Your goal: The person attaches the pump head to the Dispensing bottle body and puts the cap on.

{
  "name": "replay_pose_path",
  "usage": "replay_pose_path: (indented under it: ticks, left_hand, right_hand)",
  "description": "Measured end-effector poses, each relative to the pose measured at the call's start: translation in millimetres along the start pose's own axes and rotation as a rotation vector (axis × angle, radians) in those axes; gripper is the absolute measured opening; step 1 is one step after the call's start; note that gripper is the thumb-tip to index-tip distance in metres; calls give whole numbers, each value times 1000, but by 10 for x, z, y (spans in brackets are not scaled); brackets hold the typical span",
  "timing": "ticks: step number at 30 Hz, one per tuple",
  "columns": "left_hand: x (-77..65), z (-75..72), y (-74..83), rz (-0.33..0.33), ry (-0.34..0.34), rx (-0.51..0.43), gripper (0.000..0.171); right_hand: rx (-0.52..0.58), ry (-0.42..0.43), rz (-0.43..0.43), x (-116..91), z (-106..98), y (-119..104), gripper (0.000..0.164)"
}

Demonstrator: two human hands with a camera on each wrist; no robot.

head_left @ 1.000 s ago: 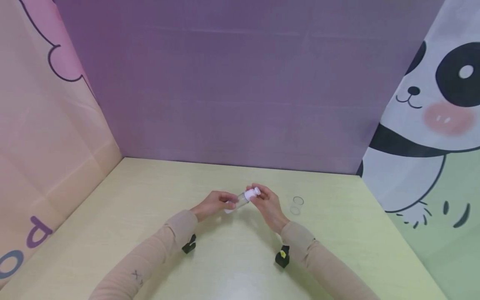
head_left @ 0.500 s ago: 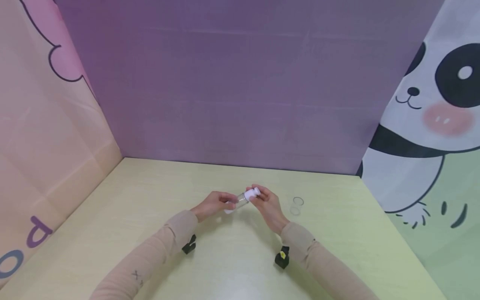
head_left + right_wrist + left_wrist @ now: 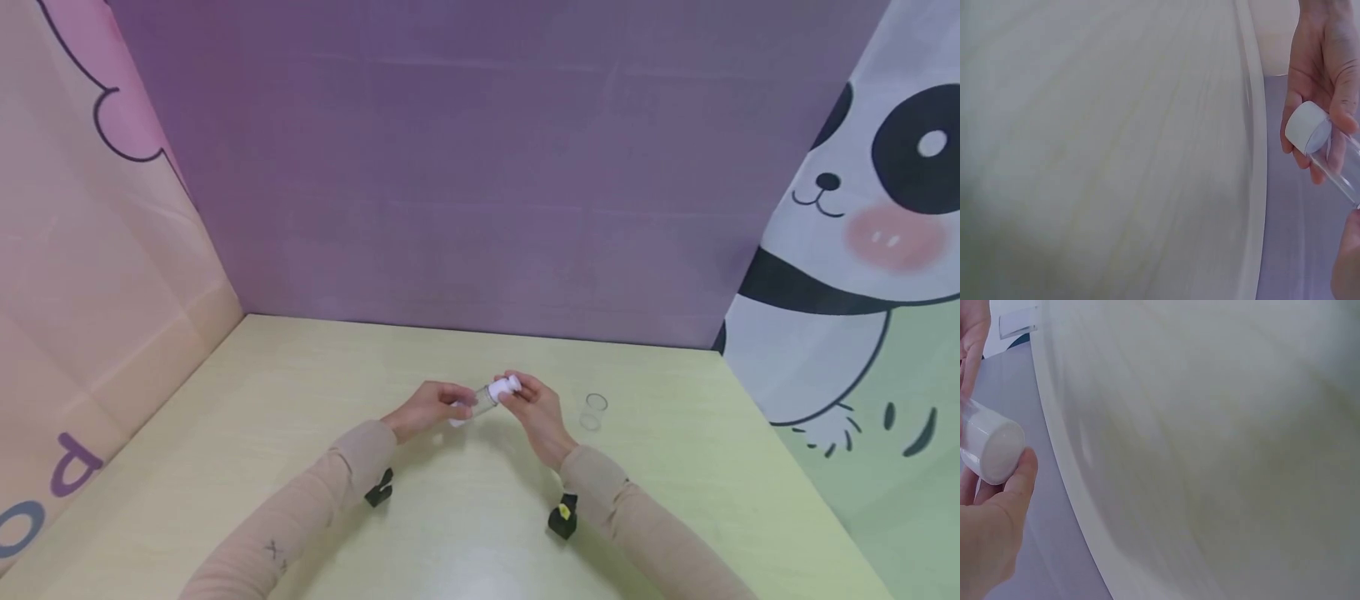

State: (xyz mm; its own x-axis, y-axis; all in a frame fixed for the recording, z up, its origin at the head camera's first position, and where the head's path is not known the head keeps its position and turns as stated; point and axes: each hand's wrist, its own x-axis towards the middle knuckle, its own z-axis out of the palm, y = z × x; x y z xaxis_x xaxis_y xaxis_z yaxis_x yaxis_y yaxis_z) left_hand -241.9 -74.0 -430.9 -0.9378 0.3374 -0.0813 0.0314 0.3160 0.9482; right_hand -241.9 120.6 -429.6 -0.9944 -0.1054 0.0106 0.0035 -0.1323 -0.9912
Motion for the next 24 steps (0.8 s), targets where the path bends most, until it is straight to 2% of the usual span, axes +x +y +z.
replay_pose_path:
  ticks: [4,6,10,13,17,21,24]
  left_hand:
    - [-16,6,22,1,7,-4,32]
    - [-64,7,93,1,10,0,32]
    - [-55,21,103,-6,40,8,31]
    - [-9,34,35,7,58,8,31]
    - [-18,43,34,14,62,6,32]
    - [-6,63,39,-33,91,-16,30]
    - [10,78,35,-44,109,-19,31]
  right_hand:
    - [-11,11,-8,-19,12,-11,41]
    - [-13,22,-1,-32,22,-22,41]
    - [-9,50,1,-53,42,-39,40]
    - [-6,73,-3,-56,55,-31,40]
    - [-2,104,0,-50,68,-11,41]
    - [4,121,5,-49,77,1,42]
    - [5,126,6,-50,81,7,42]
